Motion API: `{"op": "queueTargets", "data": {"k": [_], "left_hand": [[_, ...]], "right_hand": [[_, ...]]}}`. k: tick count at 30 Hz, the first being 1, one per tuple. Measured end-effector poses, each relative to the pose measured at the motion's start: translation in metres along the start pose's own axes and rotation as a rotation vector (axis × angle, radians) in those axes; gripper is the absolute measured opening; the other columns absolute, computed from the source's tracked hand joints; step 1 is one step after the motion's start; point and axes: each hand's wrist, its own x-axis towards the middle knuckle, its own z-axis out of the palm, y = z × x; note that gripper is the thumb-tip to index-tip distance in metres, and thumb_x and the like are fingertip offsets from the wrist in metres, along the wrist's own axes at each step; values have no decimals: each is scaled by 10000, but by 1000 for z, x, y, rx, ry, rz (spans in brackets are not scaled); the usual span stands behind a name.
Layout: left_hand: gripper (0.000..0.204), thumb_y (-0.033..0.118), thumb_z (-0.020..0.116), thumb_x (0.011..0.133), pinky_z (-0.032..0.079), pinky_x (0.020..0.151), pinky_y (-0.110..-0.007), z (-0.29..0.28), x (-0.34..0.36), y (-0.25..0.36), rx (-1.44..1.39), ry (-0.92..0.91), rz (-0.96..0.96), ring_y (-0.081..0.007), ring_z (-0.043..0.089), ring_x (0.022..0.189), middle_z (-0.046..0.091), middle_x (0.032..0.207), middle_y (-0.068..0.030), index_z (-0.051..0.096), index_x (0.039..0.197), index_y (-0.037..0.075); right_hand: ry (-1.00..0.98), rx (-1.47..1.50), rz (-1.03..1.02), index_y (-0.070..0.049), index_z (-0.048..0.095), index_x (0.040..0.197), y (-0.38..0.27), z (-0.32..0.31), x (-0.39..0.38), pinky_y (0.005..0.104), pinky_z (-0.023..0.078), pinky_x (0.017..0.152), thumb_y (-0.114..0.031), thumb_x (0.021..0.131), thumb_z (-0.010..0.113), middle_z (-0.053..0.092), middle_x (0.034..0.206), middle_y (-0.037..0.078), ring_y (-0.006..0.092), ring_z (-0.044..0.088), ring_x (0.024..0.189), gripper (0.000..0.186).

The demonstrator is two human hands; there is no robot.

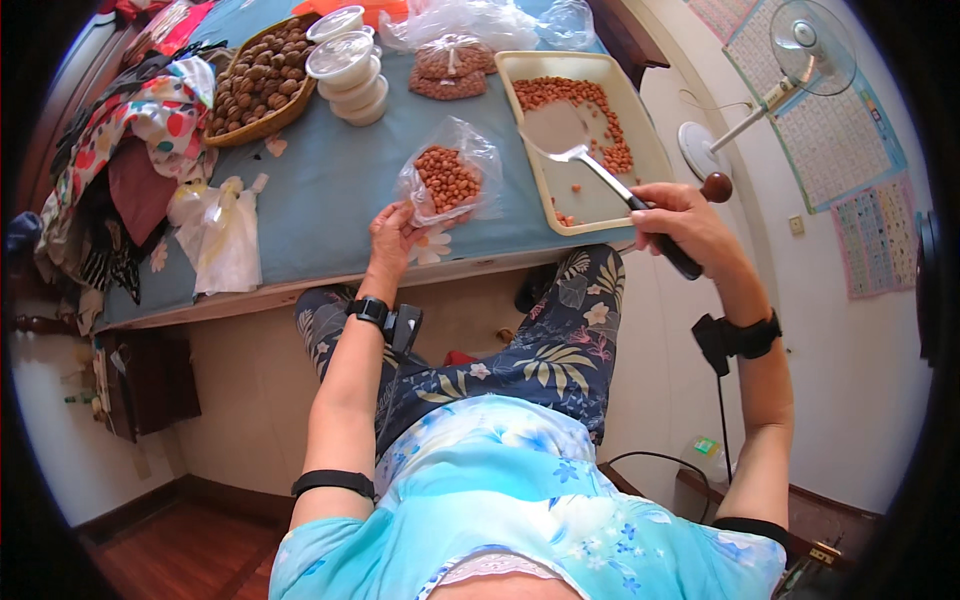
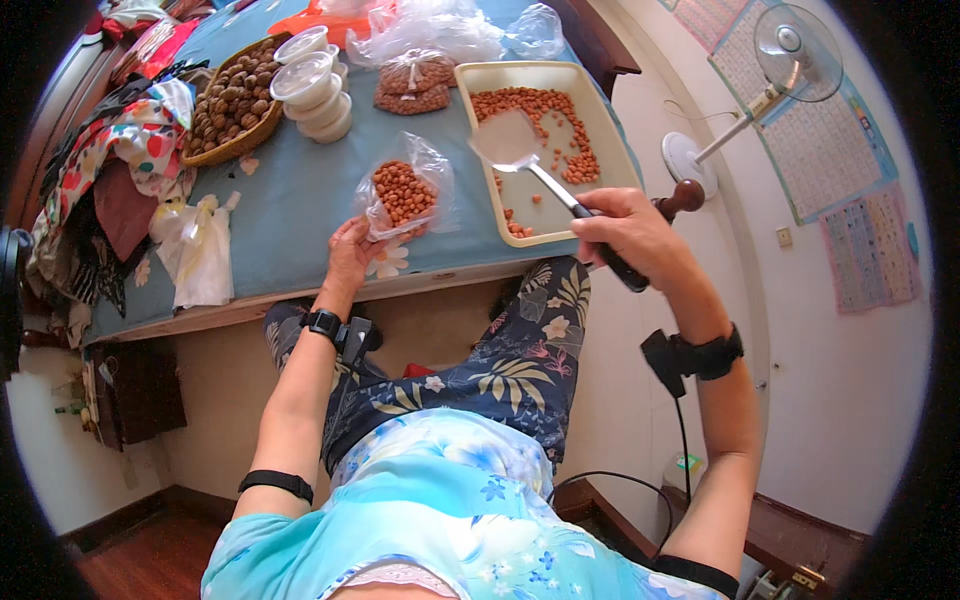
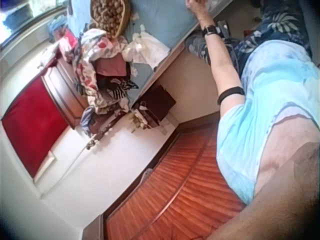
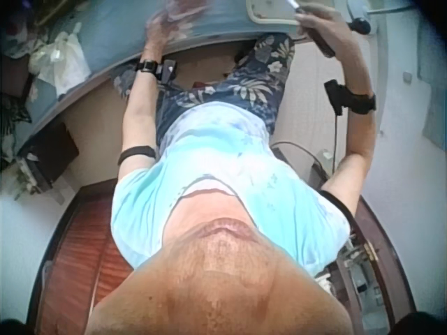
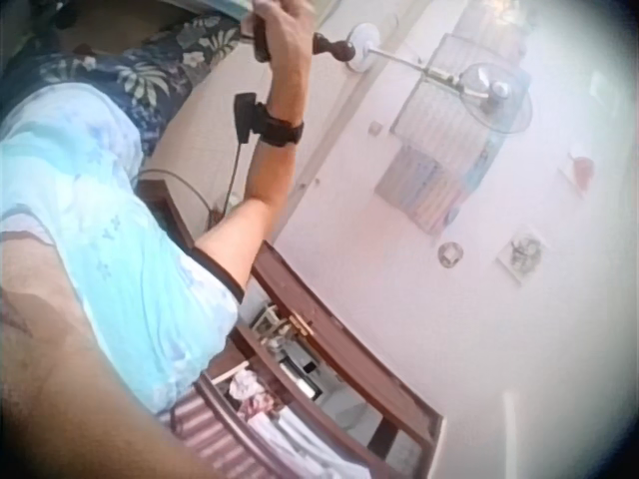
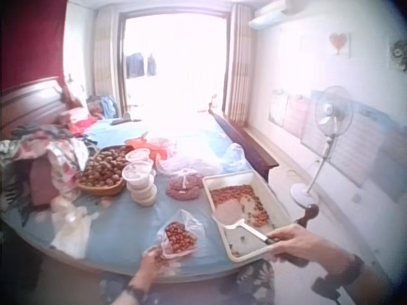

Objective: Scooping peanuts from a tray into a small plastic bag using a metal spatula.

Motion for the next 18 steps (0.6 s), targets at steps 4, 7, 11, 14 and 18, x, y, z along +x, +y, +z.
{"op": "queueTargets", "data": {"k": [4,7,11,14,18], "left_hand": [[125,122,565,888,575,769,-359,9,-1,0,4,-11,-2,-202,666,846,654,930,-92,577,982,40],[124,121,576,885,579,748,-347,6,0,1,9,-16,5,-193,668,825,652,918,-87,573,977,38],[132,123,573,889,578,760,-347,9,-3,4,25,-8,8,-202,668,842,651,930,-90,566,985,32],[135,127,574,891,576,767,-348,9,-4,5,55,21,8,-205,667,850,650,936,-93,565,987,32],[141,132,578,892,576,771,-350,4,-2,4,42,0,3,-206,667,854,650,942,-97,563,987,29]], "right_hand": [[8,9,170,115,595,999,10,-49,-14,224,455,471,-84,806,595,630,657,127,136,573,498,277],[-66,-13,288,126,594,972,11,-66,-10,246,440,408,-86,786,582,636,648,173,157,563,445,282],[-147,-100,398,125,595,932,9,-74,5,267,412,347,-65,795,570,635,637,189,172,533,378,236],[-182,-174,401,133,608,932,10,-72,13,266,419,351,-57,791,575,627,623,180,163,539,386,239],[-209,-163,368,129,618,923,15,-62,17,254,419,357,-65,792,577,623,621,164,155,540,394,238]]}}
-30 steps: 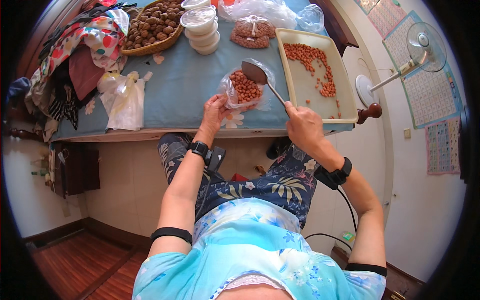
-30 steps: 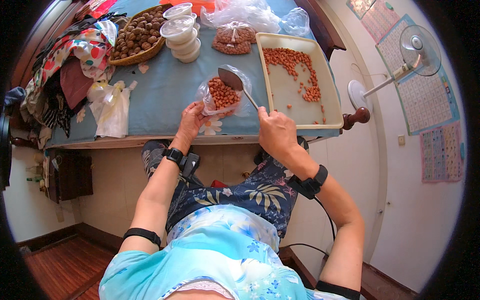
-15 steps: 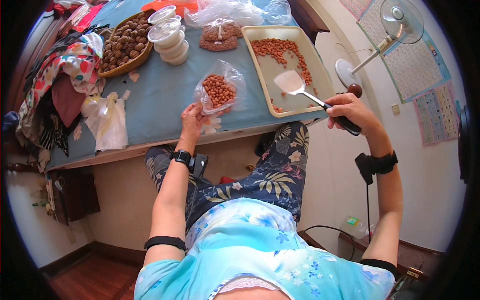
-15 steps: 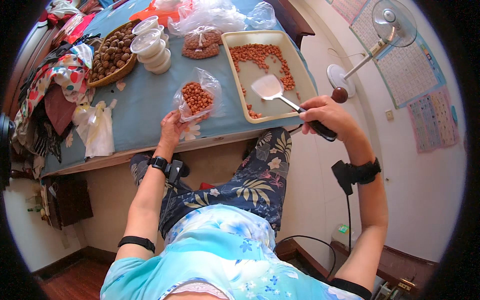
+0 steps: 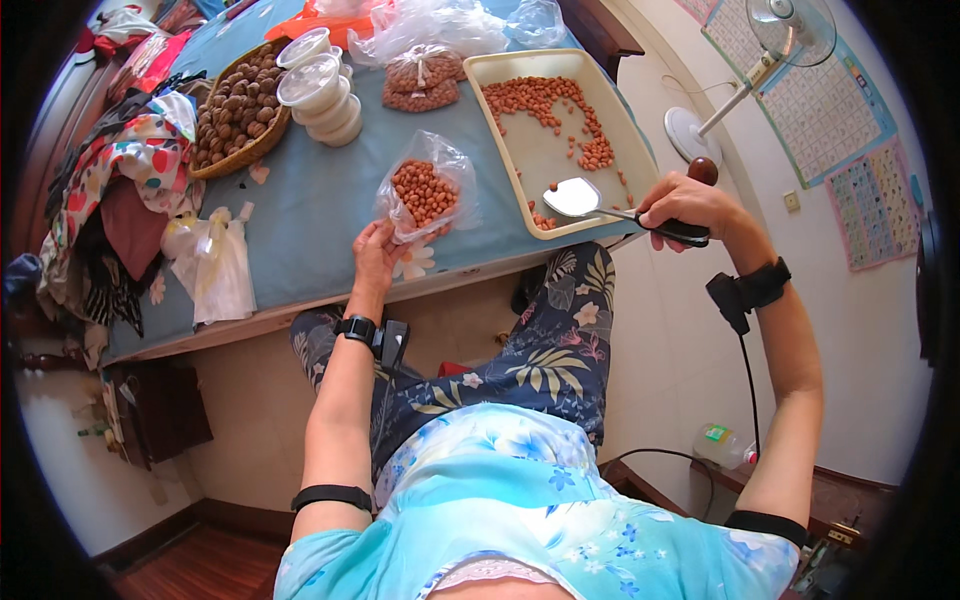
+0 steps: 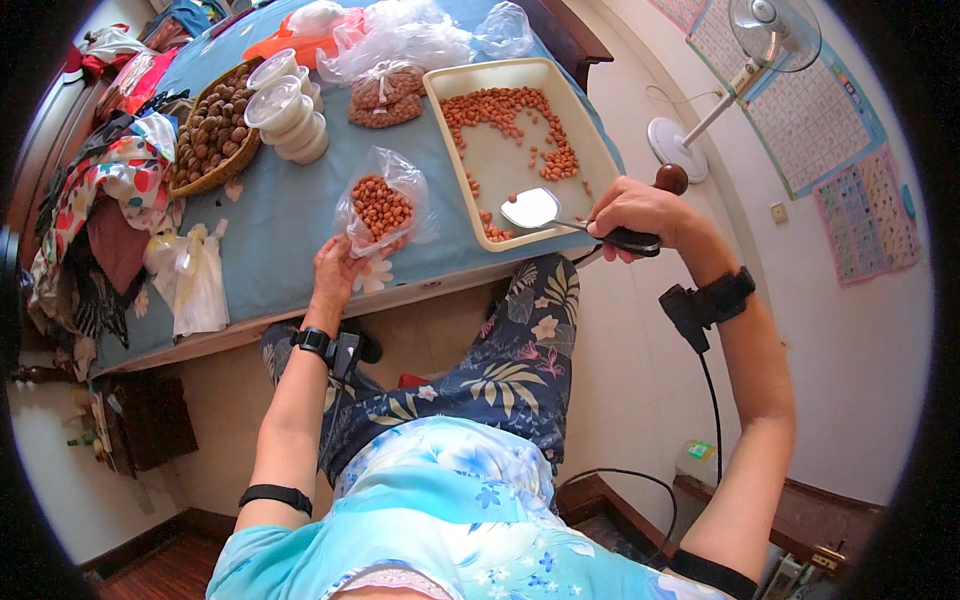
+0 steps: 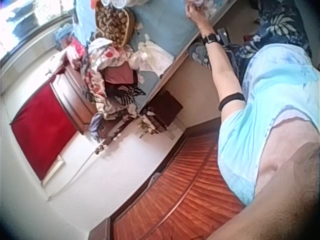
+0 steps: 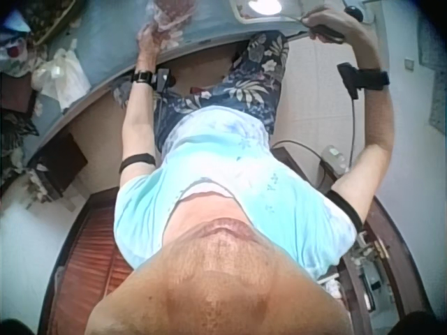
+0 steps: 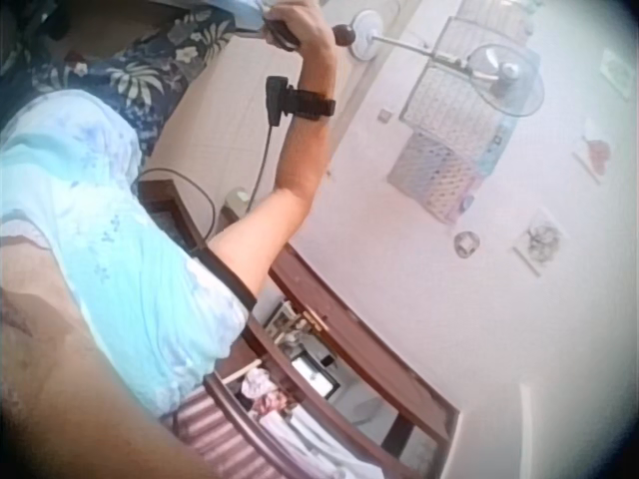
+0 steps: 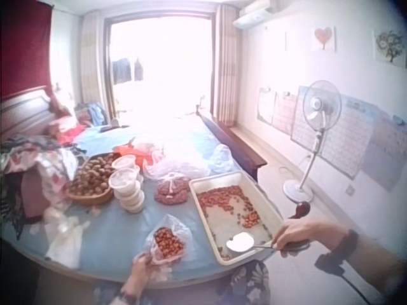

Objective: Scooping peanuts from a tray into a small plastic bag using a metal spatula.

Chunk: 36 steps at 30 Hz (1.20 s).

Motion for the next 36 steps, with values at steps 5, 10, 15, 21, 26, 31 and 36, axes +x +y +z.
{"op": "queueTargets", "data": {"k": [5,10,15,21,26,31,36], "left_hand": [[153,155,547,911,560,799,-376,-1,0,-1,26,-25,0,-217,663,883,660,962,-90,571,1009,40],[143,150,544,915,569,785,-369,1,-2,0,32,-32,4,-214,664,877,660,956,-87,571,1006,42],[115,116,537,906,575,753,-333,4,-4,2,6,-1,8,-207,674,829,666,905,-102,574,970,28],[113,115,537,907,577,726,-320,3,-5,3,-4,14,-2,-199,677,804,669,895,-94,587,963,31],[89,129,570,892,588,694,-320,7,-8,5,17,6,-18,-197,679,797,669,898,-87,583,952,64],[85,132,576,887,588,676,-306,4,-8,4,5,6,-13,-193,681,784,675,893,-76,589,948,74],[80,139,576,889,587,671,-298,4,-7,3,-9,-8,-4,-190,682,785,679,893,-66,595,941,81]], "right_hand": [[67,200,-148,97,613,765,15,8,30,261,418,366,-69,791,580,603,591,135,150,538,402,171],[151,193,-261,52,580,685,13,8,71,270,405,363,-107,794,578,587,572,110,152,537,414,193],[224,246,-300,56,578,716,-3,6,106,264,430,365,-102,797,583,586,584,117,161,548,415,178],[263,288,-375,50,572,659,-18,-5,148,298,452,394,-105,748,615,602,586,144,197,607,461,184],[364,417,-381,40,587,705,-11,2,182,320,443,392,-102,757,636,594,606,135,186,572,445,159],[394,469,-460,42,590,724,1,12,192,306,434,387,-91,753,648,574,598,108,168,537,433,147],[427,494,-469,49,601,761,8,22,177,295,437,387,-83,764,645,569,598,94,159,531,433,139]]}}
